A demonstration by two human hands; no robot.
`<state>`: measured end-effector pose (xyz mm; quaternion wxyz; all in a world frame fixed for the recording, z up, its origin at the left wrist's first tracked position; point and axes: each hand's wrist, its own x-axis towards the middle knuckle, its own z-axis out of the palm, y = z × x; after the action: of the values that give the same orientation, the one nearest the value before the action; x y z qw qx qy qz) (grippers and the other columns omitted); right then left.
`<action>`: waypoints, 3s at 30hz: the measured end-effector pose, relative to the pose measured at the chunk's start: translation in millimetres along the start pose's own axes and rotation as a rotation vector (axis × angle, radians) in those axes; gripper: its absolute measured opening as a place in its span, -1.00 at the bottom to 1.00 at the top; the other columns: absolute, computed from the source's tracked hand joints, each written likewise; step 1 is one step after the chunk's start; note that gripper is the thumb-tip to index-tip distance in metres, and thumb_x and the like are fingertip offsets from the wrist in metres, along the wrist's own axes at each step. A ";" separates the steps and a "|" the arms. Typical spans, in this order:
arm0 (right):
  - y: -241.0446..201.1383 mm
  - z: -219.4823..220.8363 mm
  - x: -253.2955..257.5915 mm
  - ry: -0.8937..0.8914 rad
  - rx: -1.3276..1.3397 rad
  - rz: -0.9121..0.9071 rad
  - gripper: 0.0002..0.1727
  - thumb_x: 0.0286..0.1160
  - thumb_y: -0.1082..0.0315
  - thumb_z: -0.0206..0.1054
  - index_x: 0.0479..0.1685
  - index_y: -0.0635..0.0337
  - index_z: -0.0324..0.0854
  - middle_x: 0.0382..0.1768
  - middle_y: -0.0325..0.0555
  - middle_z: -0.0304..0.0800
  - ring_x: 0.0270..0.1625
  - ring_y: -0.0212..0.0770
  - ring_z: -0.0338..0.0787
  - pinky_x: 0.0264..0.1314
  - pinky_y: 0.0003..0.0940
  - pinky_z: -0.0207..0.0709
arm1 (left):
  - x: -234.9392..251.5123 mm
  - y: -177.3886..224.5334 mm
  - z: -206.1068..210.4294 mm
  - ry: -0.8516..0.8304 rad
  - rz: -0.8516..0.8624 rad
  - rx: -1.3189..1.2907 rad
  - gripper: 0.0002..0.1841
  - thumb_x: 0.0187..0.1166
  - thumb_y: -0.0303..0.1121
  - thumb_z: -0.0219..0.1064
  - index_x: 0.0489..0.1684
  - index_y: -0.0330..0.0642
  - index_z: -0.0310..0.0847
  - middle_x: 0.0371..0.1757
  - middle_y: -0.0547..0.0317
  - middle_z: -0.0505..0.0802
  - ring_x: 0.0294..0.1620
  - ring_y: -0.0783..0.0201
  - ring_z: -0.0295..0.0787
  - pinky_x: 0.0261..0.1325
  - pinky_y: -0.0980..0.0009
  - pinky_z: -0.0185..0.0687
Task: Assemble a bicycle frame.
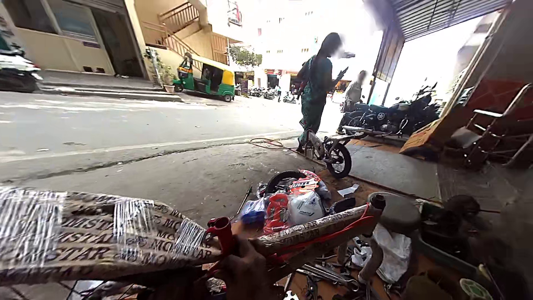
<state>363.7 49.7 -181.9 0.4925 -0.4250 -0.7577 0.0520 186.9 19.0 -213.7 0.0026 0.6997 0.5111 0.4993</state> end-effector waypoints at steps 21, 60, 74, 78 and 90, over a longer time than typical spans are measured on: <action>-1.0 -2.8 -1.6 -0.110 -0.017 0.054 -0.83 0.48 0.11 0.42 -0.31 -0.10 0.88 0.46 0.03 0.69 0.53 -0.04 0.63 0.69 0.09 0.26 | 5.5 -10.3 -18.4 -0.181 0.013 -0.110 -0.63 0.78 -0.14 0.18 0.06 -0.22 0.84 0.11 -0.09 0.86 0.21 0.07 0.72 0.39 0.02 0.49; 3.9 -0.5 -2.8 -0.148 0.001 0.064 -0.87 0.53 0.15 0.42 -0.27 -0.19 0.89 0.48 -0.18 0.65 0.51 -0.24 0.59 0.66 -0.04 0.30 | -0.1 -12.8 -5.0 -0.011 -0.111 -0.124 -0.58 0.66 0.03 0.22 -0.18 -0.16 0.79 0.06 0.11 0.81 0.23 0.24 0.67 0.35 0.21 0.55; 5.0 -2.4 -5.5 -0.138 -0.020 0.005 -0.89 0.49 0.11 0.46 -0.21 -0.23 0.90 0.53 -0.09 0.60 0.57 -0.05 0.53 0.65 0.13 0.25 | -5.4 -14.9 -16.4 -0.111 -0.119 -0.107 -0.70 0.63 -0.06 0.34 0.13 0.09 0.84 0.29 0.31 0.78 0.45 0.22 0.57 0.58 -0.04 0.32; 6.4 -3.1 -5.4 -0.133 -0.029 -0.003 -0.87 0.49 0.08 0.45 -0.21 -0.23 0.90 0.55 -0.07 0.58 0.60 -0.04 0.51 0.66 0.14 0.24 | -4.2 -14.5 -14.7 -0.115 -0.123 -0.137 -0.72 0.66 -0.08 0.31 0.09 0.08 0.86 0.28 0.32 0.79 0.47 0.24 0.55 0.59 -0.07 0.27; 6.2 -0.3 -4.5 -0.114 -0.039 0.021 -0.86 0.48 0.07 0.45 -0.23 -0.20 0.89 0.52 -0.08 0.61 0.60 -0.05 0.51 0.69 0.14 0.21 | -2.5 -11.6 -11.5 -0.093 -0.144 -0.165 -0.76 0.65 -0.06 0.31 0.09 0.17 0.79 0.15 0.45 0.80 0.34 0.34 0.59 0.57 -0.11 0.21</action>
<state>368.2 50.3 -188.0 0.4395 -0.4387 -0.7810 0.0664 170.6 16.9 -215.6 0.1199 0.6810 0.5166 0.5050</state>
